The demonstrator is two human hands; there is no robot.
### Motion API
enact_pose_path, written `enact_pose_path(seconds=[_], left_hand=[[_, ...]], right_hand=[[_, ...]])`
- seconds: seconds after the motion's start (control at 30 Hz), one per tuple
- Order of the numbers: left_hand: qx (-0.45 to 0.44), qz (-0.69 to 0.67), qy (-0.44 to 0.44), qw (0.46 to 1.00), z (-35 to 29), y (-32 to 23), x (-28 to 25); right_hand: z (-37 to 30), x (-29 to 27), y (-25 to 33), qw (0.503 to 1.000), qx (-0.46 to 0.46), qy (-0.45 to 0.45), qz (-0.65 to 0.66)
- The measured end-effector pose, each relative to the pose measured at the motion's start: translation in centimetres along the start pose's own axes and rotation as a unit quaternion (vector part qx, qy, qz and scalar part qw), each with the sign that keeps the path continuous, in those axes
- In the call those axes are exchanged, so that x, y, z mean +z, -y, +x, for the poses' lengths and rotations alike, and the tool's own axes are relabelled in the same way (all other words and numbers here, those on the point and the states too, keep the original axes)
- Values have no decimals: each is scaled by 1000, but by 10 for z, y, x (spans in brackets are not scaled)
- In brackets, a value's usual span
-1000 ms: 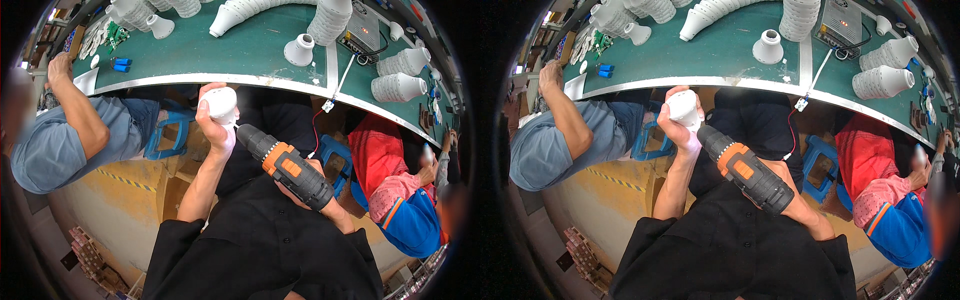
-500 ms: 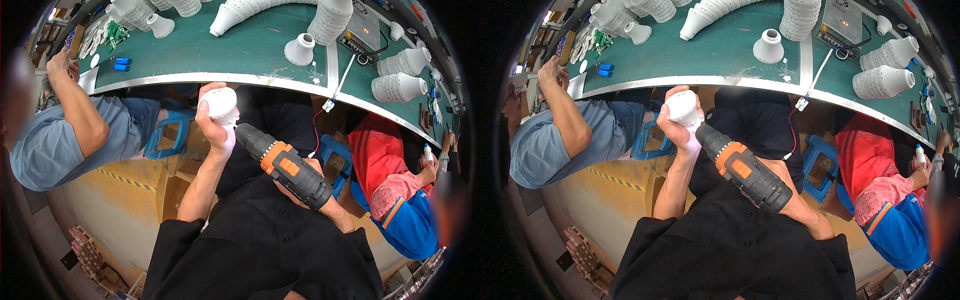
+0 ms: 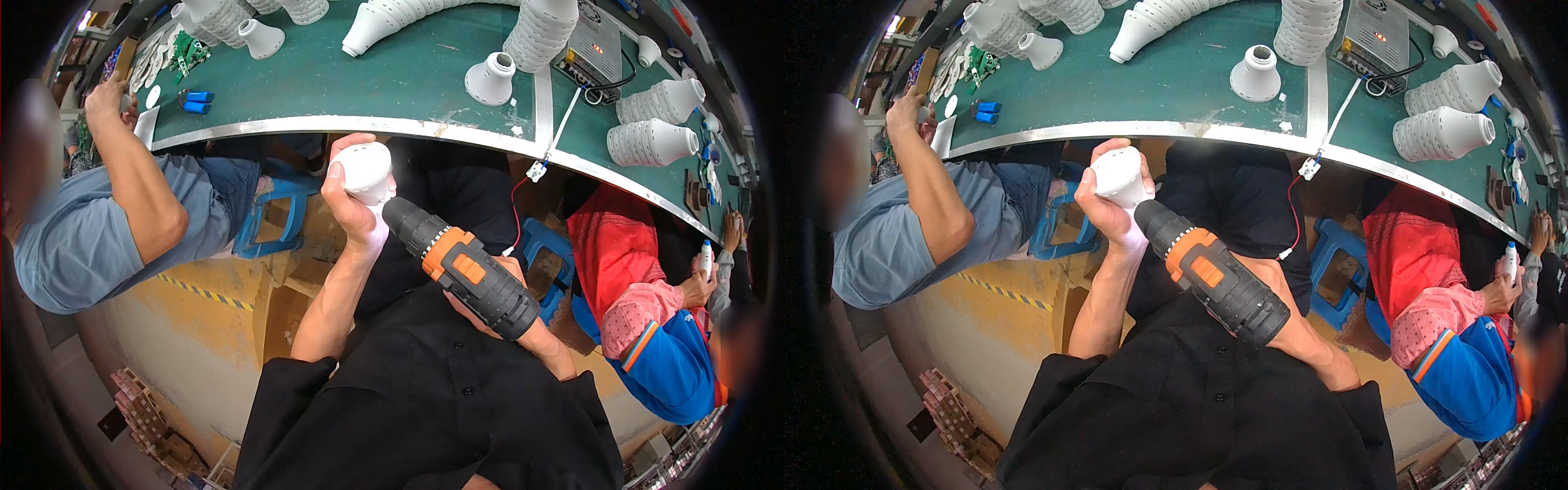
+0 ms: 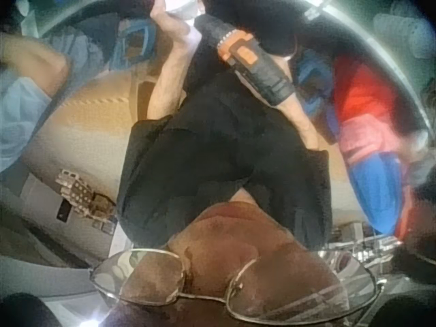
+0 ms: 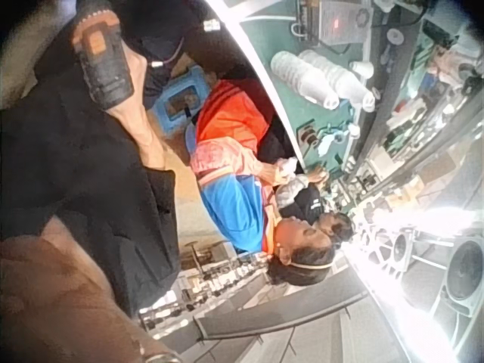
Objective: Using a power drill to assemble white plastic lighting components on an industrial assembly line.
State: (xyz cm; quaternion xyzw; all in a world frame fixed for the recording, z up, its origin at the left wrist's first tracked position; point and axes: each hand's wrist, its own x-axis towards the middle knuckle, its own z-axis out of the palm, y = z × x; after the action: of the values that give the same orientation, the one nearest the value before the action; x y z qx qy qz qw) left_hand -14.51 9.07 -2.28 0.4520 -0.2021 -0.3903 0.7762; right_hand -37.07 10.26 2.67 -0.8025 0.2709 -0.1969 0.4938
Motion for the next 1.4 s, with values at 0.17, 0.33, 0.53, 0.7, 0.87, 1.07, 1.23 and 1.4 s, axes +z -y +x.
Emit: enact_pose_path(seconds=[0.17, 0.33, 0.53, 0.7, 0.87, 1.07, 1.23, 1.4], left_hand=[[5, -3, 12, 1000, -1, 4, 0], [1, 7, 9, 1000, -3, 1, 2], [0, 4, 17, 1000, -3, 3, 3], [0, 3, 7, 1000, -2, 4, 3], [-7, -8, -1, 1000, 0, 2, 0], [-7, -6, 1, 1000, 2, 4, -2], [-5, -3, 4, 1000, 5, 5, -4], [2, 6, 4, 1000, 7, 4, -4]], right_hand=[[6, 6, 1, 997, 19, -37, 59], [7, 7, 0, 998, 2, -39, 55], [7, 6, 0, 998, 5, -40, 47], [3, 3, 6, 999, -6, -52, 16], [-15, 6, -7, 998, 55, -1, -11], [-3, 0, -1, 998, 57, 7, 26], [0, 1, -5, 999, 18, -8, 35], [0, 0, -7, 999, -10, -8, 30]])
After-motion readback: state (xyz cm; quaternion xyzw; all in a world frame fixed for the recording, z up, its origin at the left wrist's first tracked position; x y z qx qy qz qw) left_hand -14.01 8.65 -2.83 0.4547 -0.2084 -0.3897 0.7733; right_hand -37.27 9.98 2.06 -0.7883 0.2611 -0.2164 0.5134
